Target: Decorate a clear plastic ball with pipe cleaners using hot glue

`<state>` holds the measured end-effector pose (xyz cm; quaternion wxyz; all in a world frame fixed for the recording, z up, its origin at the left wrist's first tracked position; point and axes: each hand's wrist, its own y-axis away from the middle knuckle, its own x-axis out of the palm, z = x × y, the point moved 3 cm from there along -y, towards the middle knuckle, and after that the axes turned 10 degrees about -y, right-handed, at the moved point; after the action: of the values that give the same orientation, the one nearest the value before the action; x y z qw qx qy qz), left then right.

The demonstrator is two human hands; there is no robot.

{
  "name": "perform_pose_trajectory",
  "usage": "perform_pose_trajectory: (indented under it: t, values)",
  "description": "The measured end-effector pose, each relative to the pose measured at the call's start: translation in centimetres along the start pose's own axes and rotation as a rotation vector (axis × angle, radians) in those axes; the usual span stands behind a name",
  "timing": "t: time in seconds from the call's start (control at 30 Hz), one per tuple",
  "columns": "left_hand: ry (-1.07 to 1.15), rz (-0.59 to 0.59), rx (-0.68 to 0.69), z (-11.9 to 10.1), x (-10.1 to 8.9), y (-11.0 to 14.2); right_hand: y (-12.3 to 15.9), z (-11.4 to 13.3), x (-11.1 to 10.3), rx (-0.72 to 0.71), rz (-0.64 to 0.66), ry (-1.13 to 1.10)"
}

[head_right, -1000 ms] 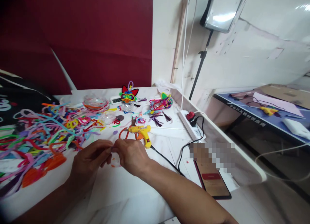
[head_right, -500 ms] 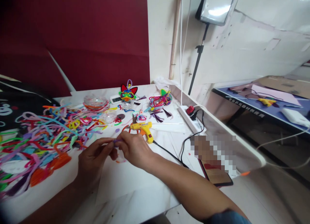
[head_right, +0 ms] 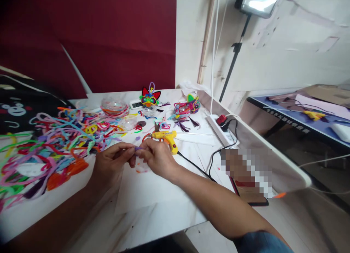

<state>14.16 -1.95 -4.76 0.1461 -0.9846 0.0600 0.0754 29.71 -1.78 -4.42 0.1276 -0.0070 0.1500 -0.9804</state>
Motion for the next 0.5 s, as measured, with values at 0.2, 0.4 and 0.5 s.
perform_pose_trajectory:
  t: [0.2, 0.4, 0.5]
  values:
    - [0.104, -0.021, -0.112, 0.0, 0.19, -0.16, -0.59, -0.48, 0.0, 0.137, 0.002, -0.219]
    - [0.108, -0.045, -0.108, -0.09, 0.2, -0.38, -0.68, -0.19, -0.17, 0.135, -0.003, -0.23]
    - [0.109, -0.067, -0.113, 0.0, 0.12, -0.43, -0.68, 0.05, -0.15, 0.116, 0.017, -0.243]
